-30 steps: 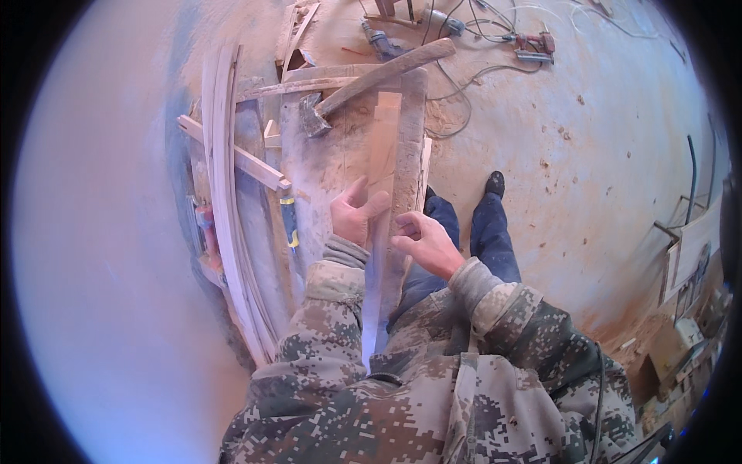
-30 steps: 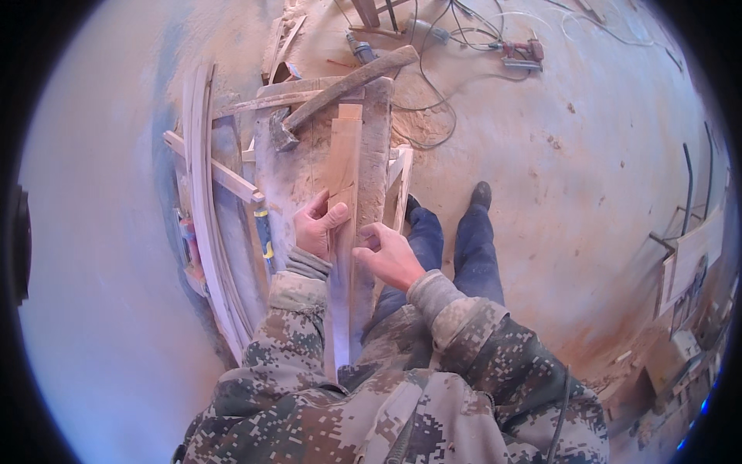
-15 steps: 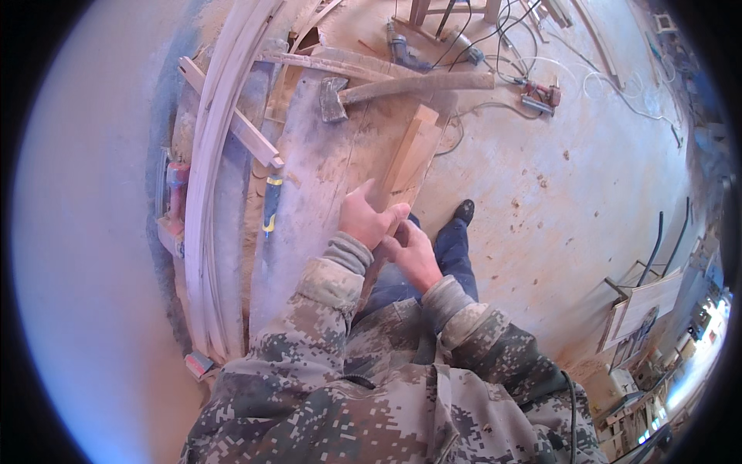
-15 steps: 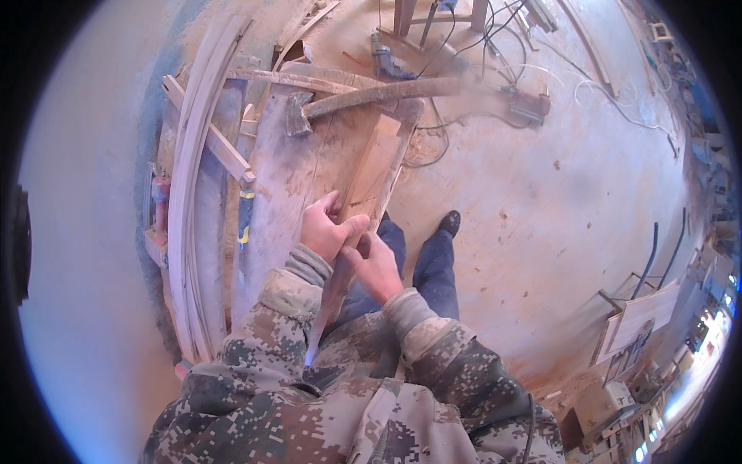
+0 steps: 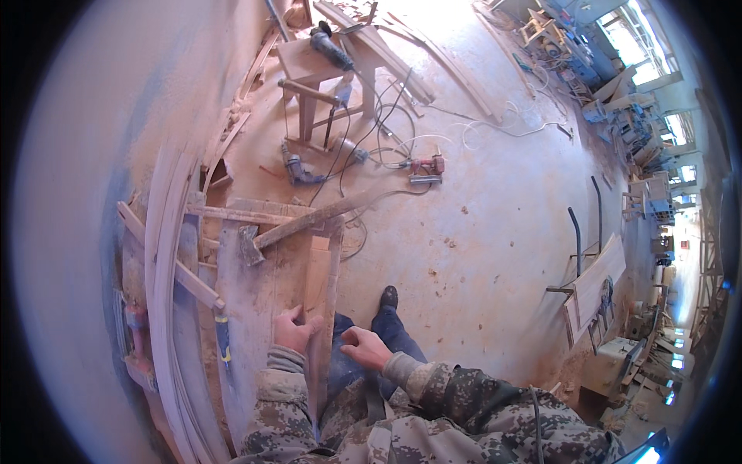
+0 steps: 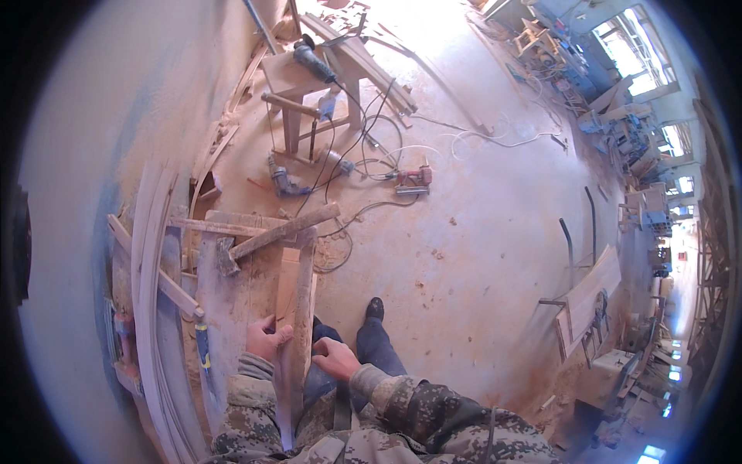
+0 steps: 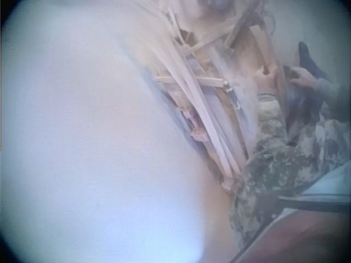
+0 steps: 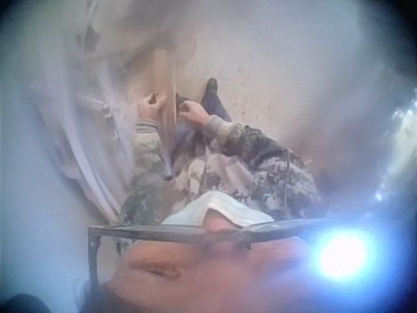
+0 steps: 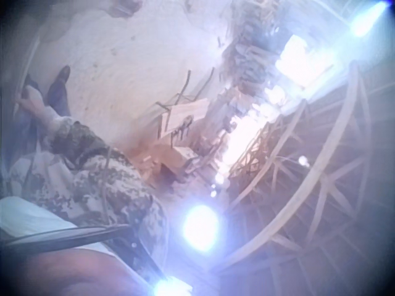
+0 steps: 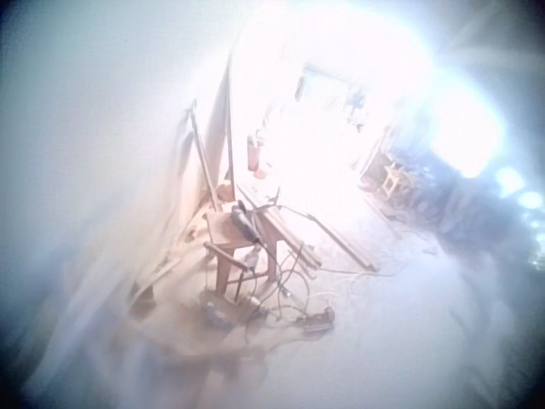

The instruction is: The person assembles a wooden frame by hand, using a hammer to tap small wooden pieces into place and a chisel to adjust joints. They then use an angle grinder to smooth the edges of the assembled frame.

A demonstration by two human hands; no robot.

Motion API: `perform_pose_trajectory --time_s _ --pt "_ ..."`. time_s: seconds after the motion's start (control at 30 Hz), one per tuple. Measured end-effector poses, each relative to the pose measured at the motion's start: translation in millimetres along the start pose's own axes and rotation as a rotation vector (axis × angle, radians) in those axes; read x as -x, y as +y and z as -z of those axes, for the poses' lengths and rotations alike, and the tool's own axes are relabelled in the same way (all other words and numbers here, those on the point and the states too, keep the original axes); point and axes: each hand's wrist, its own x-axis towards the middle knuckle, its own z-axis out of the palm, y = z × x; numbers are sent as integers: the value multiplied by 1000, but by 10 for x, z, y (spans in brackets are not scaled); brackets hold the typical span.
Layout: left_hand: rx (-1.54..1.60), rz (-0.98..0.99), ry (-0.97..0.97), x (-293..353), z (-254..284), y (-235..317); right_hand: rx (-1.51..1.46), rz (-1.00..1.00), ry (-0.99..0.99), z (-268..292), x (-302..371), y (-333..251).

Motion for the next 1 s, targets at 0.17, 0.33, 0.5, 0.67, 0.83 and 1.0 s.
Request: perform_pose_trajectory --time_s 0.17,0.33,0.5,0.67,0.83,1.0 --pt "74 103 -38 28 -38 139 24 -29 41 99 33 205" --pt "138 143 -121 68 15 216 169 194 99 80 0 380" --pt "25 84 252 205 -153 159 -254 -103 -54 190 -39 405" --pt "1 31 375 375 -297 167 -236 -100 -21 443 -78 230" --pt "199 45 437 442 -398 190 -199 -108 -54 581 -164 -163" --pt "244 75 476 460 -435 199 -254 -46 -114 435 -432 -659"
